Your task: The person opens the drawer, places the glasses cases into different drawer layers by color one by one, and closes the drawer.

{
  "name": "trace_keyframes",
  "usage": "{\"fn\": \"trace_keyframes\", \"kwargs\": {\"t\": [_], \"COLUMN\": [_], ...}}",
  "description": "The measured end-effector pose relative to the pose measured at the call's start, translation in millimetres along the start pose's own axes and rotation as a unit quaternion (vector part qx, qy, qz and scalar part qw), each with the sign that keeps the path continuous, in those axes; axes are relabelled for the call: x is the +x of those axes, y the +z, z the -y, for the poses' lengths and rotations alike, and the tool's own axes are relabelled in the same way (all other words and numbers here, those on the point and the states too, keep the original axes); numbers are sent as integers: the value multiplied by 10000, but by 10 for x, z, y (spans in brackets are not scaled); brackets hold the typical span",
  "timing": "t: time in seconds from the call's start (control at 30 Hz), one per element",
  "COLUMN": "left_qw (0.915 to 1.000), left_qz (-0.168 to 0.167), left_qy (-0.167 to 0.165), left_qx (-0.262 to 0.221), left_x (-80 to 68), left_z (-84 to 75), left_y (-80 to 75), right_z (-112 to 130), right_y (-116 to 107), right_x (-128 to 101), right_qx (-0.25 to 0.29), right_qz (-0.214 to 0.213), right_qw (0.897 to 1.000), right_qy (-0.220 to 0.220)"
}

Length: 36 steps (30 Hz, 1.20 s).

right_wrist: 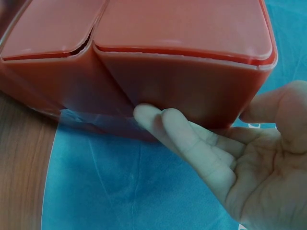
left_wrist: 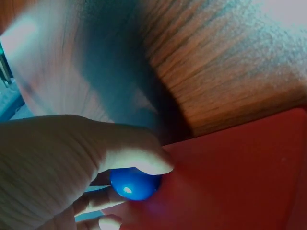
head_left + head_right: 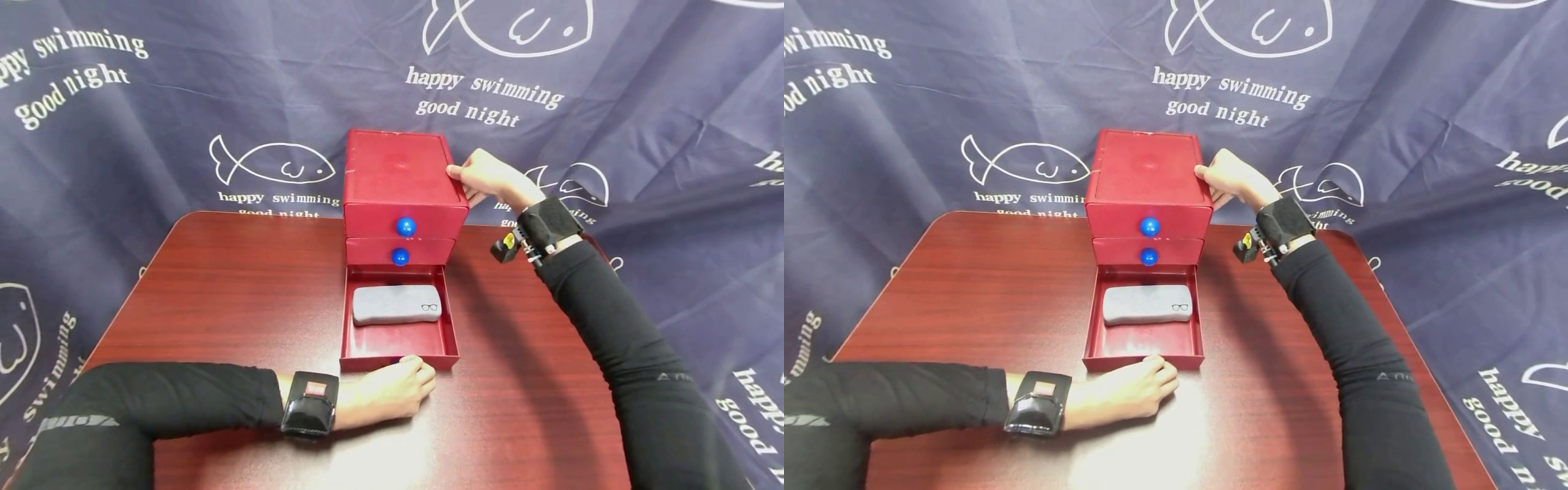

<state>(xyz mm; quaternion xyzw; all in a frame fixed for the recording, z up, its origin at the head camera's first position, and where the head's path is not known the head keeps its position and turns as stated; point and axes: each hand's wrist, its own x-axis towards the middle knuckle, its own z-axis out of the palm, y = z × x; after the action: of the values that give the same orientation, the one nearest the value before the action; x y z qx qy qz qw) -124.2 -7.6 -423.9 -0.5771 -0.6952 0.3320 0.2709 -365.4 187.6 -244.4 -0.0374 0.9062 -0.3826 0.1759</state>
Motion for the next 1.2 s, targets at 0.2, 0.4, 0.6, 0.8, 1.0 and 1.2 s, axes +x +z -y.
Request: {"fn": "trace_keyframes", "kwargs": {"t": [0.2, 0.4, 0.6, 0.8, 1.0, 1.2], "left_qw": [9998, 9994, 9992, 9983, 9989, 9984], "left_qz": [-40, -53, -147, -240, -264, -279], "left_qy": [-94, -59, -80, -135, 29, 99], "left_qx": [-149, -329, -375, -513, -382, -482], "left_x": [20, 38, 57, 86, 103, 95], "left_z": [22, 69, 110, 151, 218, 257], "left_y": [0, -5, 20, 63, 81, 134], "right_z": [-4, -8, -12, -14, -7, -7], "right_y": [5, 7, 6, 7, 11, 6], "right_x": [4, 5, 5, 7, 16, 20], "right_qx": [-34, -65, -34, -2, -59, -68], "right_qz": [-28, -61, -51, -50, -67, -51], "right_qw": [10000, 10000, 10000, 10000, 10000, 10000], "right_qy": [-3, 10, -9, -61, -19, 26]}}
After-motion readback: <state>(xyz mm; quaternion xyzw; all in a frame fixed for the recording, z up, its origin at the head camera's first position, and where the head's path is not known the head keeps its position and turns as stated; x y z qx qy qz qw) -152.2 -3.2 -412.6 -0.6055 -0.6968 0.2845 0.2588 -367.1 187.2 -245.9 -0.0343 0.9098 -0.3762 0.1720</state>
